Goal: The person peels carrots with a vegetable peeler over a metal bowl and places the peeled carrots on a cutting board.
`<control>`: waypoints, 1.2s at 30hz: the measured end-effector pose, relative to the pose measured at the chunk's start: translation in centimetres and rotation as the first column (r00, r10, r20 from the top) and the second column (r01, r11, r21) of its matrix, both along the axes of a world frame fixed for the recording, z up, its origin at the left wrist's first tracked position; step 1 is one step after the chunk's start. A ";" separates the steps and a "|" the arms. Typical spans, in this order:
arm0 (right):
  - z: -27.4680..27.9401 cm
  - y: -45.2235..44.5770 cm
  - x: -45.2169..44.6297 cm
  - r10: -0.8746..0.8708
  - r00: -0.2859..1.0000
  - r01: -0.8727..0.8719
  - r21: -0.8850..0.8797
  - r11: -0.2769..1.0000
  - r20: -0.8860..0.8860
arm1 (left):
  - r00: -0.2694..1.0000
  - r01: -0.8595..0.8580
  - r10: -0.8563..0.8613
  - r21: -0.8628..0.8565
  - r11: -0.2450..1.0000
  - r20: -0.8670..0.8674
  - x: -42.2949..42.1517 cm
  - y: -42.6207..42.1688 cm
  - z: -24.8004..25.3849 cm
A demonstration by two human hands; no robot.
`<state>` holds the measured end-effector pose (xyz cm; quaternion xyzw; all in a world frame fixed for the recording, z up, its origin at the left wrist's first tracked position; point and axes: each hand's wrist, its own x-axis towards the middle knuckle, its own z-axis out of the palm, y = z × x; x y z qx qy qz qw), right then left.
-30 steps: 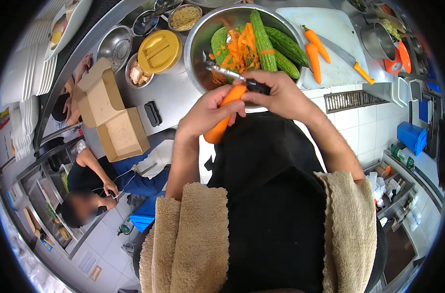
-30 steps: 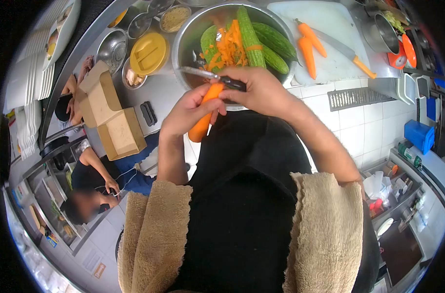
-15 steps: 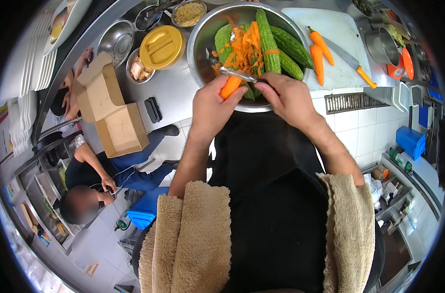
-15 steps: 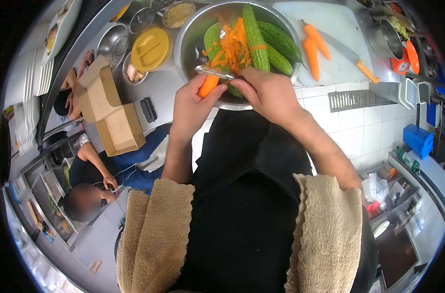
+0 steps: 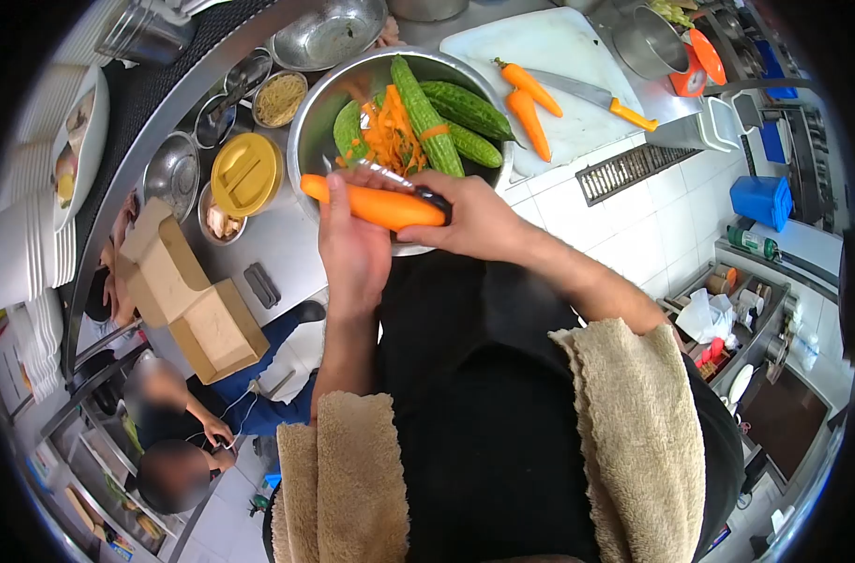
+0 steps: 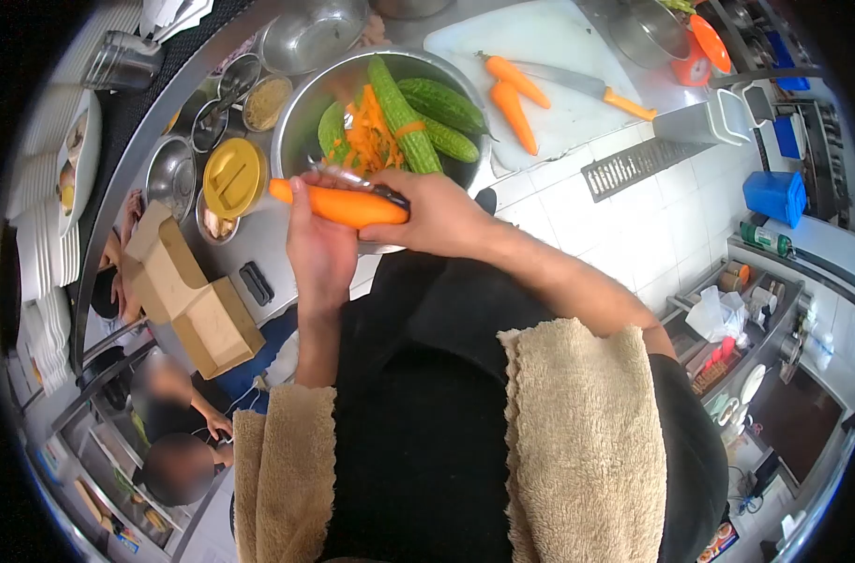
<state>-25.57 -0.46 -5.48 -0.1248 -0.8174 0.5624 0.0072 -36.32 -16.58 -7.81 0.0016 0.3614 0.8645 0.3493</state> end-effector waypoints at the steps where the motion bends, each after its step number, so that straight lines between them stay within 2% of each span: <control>1: -0.7 0.7 0.4 -0.029 1.000 0.028 -0.081 0.996 -0.008 | 1.000 0.003 -0.003 -0.010 1.000 0.013 0.1 0.3 0.4; 2: -1.1 1.5 0.8 -0.057 0.998 0.054 -0.163 0.985 -0.013 | 1.000 0.005 -0.004 -0.021 1.000 0.027 0.1 0.7 0.9; 3: -0.4 2.7 1.2 -0.112 0.989 0.131 -0.229 0.965 0.095 | 0.999 0.005 -0.004 -0.032 0.999 0.042 0.2 0.8 1.3; 5: -1.0 5.6 2.3 -0.288 0.951 0.307 -0.271 0.912 0.110 | 0.997 0.030 -0.042 -0.165 0.986 -0.072 -0.4 -0.1 0.3; 7: -0.9 9.2 3.3 -0.502 0.863 0.504 -0.125 0.854 0.050 | 0.983 0.018 -0.075 -0.315 0.949 -0.169 -1.5 -1.4 -1.0; 9: -2.6 13.2 4.6 -0.620 0.784 0.612 0.128 0.781 0.036 | 0.957 -0.004 -0.127 -0.448 0.894 -0.261 -2.5 -2.8 -2.1; 13: -10.6 20.3 8.0 -0.725 0.684 0.615 0.594 0.518 -0.077 | 0.864 -0.136 -0.270 -0.713 0.688 -0.425 -4.5 -3.4 -3.4; 15: -12.5 22.0 8.9 -0.754 0.657 0.558 0.678 0.479 -0.008 | 0.778 -0.209 -0.379 -0.775 0.597 -0.502 -5.4 -3.0 -4.6; 16: -13.3 22.8 9.1 -0.764 0.645 0.520 0.716 0.465 0.027 | 0.721 -0.257 -0.408 -0.763 0.593 -0.560 -5.8 -2.3 -5.2; 19: -15.8 24.8 9.2 -0.728 0.685 0.529 0.701 0.478 -0.020 | 0.376 -0.389 -0.690 -0.781 0.488 -0.618 -6.4 0.0 -5.3; 22: -16.0 24.9 8.3 -0.707 0.707 0.504 0.682 0.529 0.025 | 0.287 -0.384 -0.748 -0.787 0.482 -0.598 -5.5 3.1 -5.2; 25: -14.9 24.0 7.9 -0.709 0.706 0.525 0.668 0.528 0.005 | 0.308 -0.442 -0.699 -0.747 0.496 -0.646 -4.9 5.9 -6.3; 26: -14.5 23.6 7.8 -0.711 0.703 0.541 0.658 0.524 -0.012 | 0.395 -0.375 -0.723 -0.818 0.436 -0.566 -5.0 6.5 -6.6; 29: -13.4 22.6 8.2 -0.752 0.655 0.626 0.613 0.482 -0.078 | 0.548 -0.151 -0.735 -0.911 0.383 -0.400 -5.7 7.2 -6.8; 30: -12.0 22.0 8.0 -0.781 0.624 0.611 0.608 0.506 0.022 | 0.527 -0.214 -0.711 -0.882 0.421 -0.467 -5.8 7.0 -8.3; 33: -12.2 21.6 8.6 -0.739 0.662 0.656 0.572 0.492 -0.124 | 0.655 -0.027 -0.594 -0.800 0.599 -0.467 -6.2 5.7 -12.0; 34: -11.5 21.0 8.4 -0.741 0.663 0.662 0.545 0.515 -0.106 | 0.628 -0.020 -0.686 -0.889 0.457 -0.367 -5.9 5.2 -10.3; 36: -10.3 19.9 8.2 -0.715 0.687 0.659 0.526 0.538 -0.131 | 0.566 0.062 -0.787 -0.939 0.338 -0.246 -4.7 4.7 -6.8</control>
